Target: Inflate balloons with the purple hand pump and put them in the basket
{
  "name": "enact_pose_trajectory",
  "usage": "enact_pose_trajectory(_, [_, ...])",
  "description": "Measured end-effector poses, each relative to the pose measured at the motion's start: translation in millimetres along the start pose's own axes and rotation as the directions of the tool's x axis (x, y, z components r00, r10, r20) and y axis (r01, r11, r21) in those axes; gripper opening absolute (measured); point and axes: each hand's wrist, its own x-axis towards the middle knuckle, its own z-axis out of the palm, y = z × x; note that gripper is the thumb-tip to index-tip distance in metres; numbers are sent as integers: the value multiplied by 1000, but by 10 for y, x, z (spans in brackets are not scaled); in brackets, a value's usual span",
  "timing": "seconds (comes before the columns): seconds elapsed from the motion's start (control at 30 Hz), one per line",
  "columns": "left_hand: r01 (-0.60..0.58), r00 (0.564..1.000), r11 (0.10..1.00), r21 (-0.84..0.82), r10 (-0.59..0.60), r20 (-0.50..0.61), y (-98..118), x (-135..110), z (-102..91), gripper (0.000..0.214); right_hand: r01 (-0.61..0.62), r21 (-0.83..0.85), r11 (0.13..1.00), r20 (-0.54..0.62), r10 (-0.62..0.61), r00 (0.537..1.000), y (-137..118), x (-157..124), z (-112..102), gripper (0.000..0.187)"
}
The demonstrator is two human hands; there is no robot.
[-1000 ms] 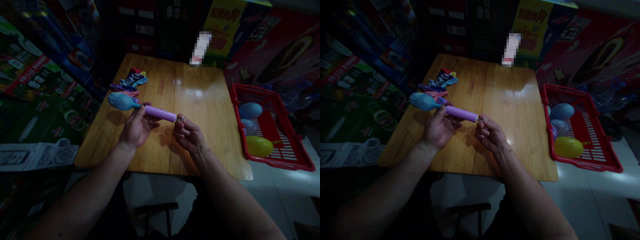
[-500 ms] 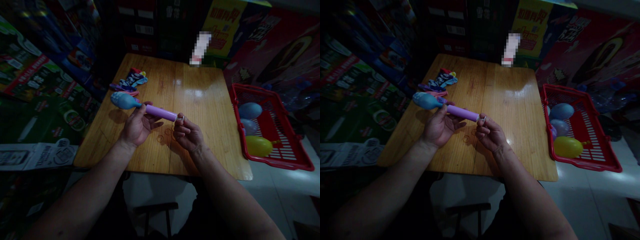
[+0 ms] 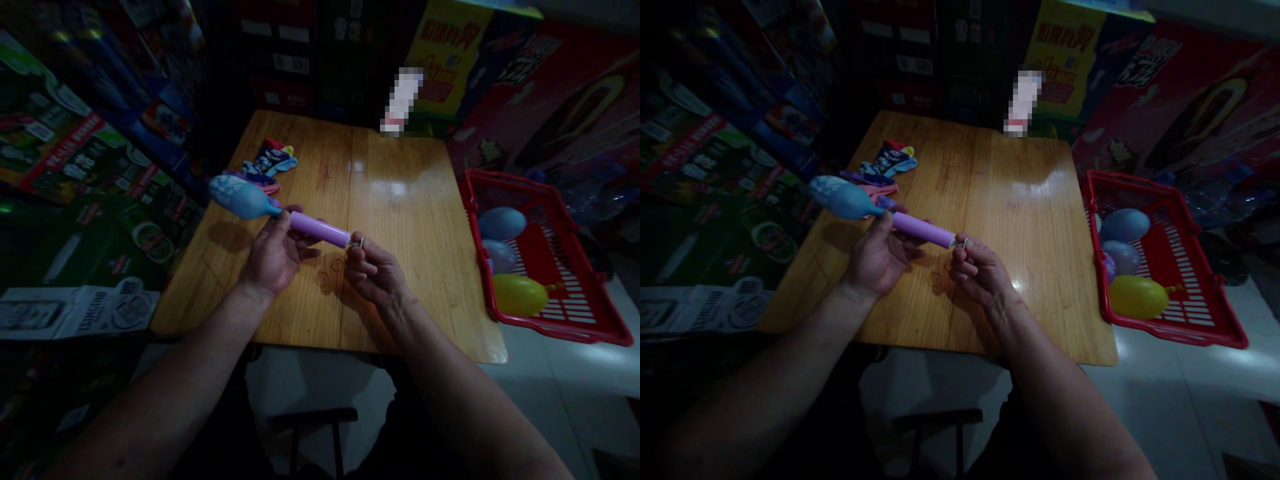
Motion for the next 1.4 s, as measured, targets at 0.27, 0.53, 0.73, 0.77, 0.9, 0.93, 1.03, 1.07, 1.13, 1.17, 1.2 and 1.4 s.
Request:
enact_pose_trajectory(0.27, [-1,1000,1000,-19,1,31,-101,-42,71,29,9,39,999,8,-9,1000,38,17,14,15])
enact_pose_trajectory(0.53, [-72,992,997,-23,70,-104,93,50,-30,30,85,-62,994,17,-84,996,-219,-66,23,16])
enact_pose_trajectory(0.73, [26,1000,999,-22,-26,9,-61,-59,51,29,14,-11,1000,2,-14,1000,-28,-16,11,11])
enact_pose_trajectory(0.77, [26,1000,1000,-15,-26,3,-82,-65,61,29,-1,-15,1000,-2,1,1000,6,-7,19,11])
enact_pose_trajectory(0.9, [0,1000,1000,-9,-1,-17,-103,-45,67,30,-9,-23,1000,-19,9,1000,45,13,57,15])
enact_pose_trajectory(0.93, [-1,1000,1000,-15,1,-12,-97,-35,61,31,-3,-24,1000,-23,3,1000,31,10,62,16])
enact_pose_trajectory(1.03, [9,1000,999,-30,-10,-10,-42,-1,32,30,6,-43,999,-27,-7,1000,-73,-24,58,16])
enact_pose_trajectory(1.07, [7,1000,999,-36,-8,-26,-11,10,21,30,14,-54,998,-24,-15,1000,-122,-40,51,16])
enact_pose_trajectory(1.13, [-23,997,999,-41,20,-69,47,24,6,30,45,-61,997,-17,-47,999,-207,-68,31,18])
enact_pose_trajectory(1.17, [-45,996,998,-38,41,-82,64,22,6,31,63,-52,997,-15,-64,998,-226,-73,21,19])
enact_pose_trajectory(1.2, [-62,995,998,-35,59,-81,65,14,12,32,75,-34,997,-12,-75,997,-224,-71,13,20])
enact_pose_trajectory(1.4, [18,1000,1000,-5,-18,25,-104,-94,86,33,37,8,999,-20,-36,999,38,14,25,12])
